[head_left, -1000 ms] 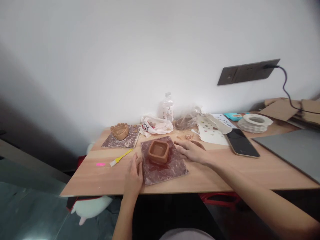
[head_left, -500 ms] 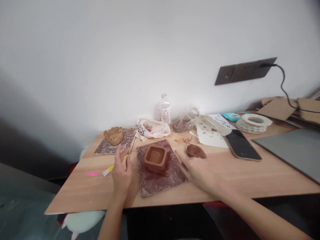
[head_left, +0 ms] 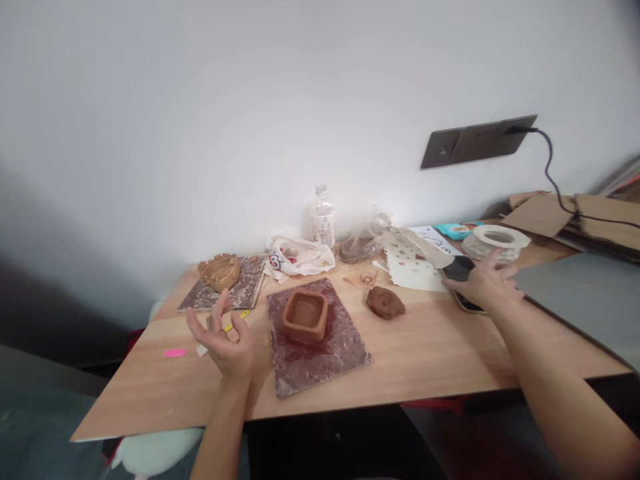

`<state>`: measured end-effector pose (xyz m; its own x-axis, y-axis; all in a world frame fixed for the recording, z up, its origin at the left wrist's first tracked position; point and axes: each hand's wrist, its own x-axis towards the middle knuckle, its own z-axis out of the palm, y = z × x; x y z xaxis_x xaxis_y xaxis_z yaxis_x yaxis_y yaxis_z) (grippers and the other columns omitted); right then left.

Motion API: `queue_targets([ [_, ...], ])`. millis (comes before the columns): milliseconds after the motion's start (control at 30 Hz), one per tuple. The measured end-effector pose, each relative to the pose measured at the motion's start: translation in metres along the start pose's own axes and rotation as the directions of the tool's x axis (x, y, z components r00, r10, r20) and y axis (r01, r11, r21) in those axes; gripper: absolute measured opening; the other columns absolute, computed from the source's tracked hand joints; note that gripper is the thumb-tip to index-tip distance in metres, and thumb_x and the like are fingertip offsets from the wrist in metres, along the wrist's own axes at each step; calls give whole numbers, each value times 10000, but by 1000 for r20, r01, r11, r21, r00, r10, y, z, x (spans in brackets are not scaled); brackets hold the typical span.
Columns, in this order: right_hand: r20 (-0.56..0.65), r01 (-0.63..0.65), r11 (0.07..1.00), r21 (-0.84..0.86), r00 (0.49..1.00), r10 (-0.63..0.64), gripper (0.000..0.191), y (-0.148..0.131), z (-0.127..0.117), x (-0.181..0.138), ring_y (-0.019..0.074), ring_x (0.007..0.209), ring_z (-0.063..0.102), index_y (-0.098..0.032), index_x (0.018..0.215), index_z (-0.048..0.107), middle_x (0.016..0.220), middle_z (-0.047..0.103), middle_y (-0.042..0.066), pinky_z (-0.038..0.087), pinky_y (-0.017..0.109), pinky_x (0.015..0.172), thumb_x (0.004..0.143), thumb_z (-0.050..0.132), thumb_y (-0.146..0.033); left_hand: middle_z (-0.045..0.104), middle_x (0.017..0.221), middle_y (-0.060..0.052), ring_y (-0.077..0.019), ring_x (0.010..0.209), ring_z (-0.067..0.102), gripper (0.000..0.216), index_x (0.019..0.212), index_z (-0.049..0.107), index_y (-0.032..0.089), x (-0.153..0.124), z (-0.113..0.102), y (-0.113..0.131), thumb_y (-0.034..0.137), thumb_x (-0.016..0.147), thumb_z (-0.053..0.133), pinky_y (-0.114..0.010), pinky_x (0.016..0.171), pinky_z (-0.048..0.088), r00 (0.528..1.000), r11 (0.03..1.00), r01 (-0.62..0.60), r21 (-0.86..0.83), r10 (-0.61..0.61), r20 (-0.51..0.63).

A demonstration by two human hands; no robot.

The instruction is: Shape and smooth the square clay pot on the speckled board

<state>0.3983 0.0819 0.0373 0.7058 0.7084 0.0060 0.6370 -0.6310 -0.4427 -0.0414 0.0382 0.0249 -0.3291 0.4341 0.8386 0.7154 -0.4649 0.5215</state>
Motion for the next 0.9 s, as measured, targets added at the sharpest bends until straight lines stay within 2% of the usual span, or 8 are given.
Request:
queue_targets([
  [200, 18, -19, 999, -42, 1000, 19, 1259, 8, 17, 19, 520, 1363, 318, -111, 1549, -103, 1474, 221, 401, 301, 614, 1005, 741, 664, -696, 625, 1247, -184, -181, 1009, 641, 806, 1503, 95, 233, 0, 0, 2, 96, 856, 555, -360, 826, 536, 1000, 1000, 20, -16, -20, -6],
  [467, 71, 4, 999, -39, 998, -1, 1292, 17, 26, 40, 513, 1411, 232, -143, 1543, -152, 1515, 121, 413, 254, 643, 1011, 726, 671, -712, 620, 1228, -152, -166, 1006, 625, 838, 1505, 102, 247, 0, -1, -1, 48, 827, 553, -378, 885, 507, 1000, 999, -24, -23, 23, -21],
  [667, 39, -7, 998, -60, 999, 9, 1110, 11, 28, 40, 523, 1401, 245, -106, 1551, -90, 1485, 166, 430, 249, 663, 992, 840, 543, -677, 618, 1214, -155, -164, 978, 626, 818, 1497, 119, 236, 3, -2, 0, 56, 825, 551, -386, 878, 516, 999, 999, -22, -25, 22, -30],
  [900, 43, 18, 997, -74, 999, -14, 1149, 5, 17, 25, 550, 1380, 268, -71, 1535, -141, 1465, 160, 463, 274, 676, 961, 838, 548, -670, 612, 1210, -146, -159, 978, 619, 833, 1505, 108, 246, 3, -2, -1, 48, 826, 547, -384, 875, 520, 997, 998, -59, -18, 58, -41],
])
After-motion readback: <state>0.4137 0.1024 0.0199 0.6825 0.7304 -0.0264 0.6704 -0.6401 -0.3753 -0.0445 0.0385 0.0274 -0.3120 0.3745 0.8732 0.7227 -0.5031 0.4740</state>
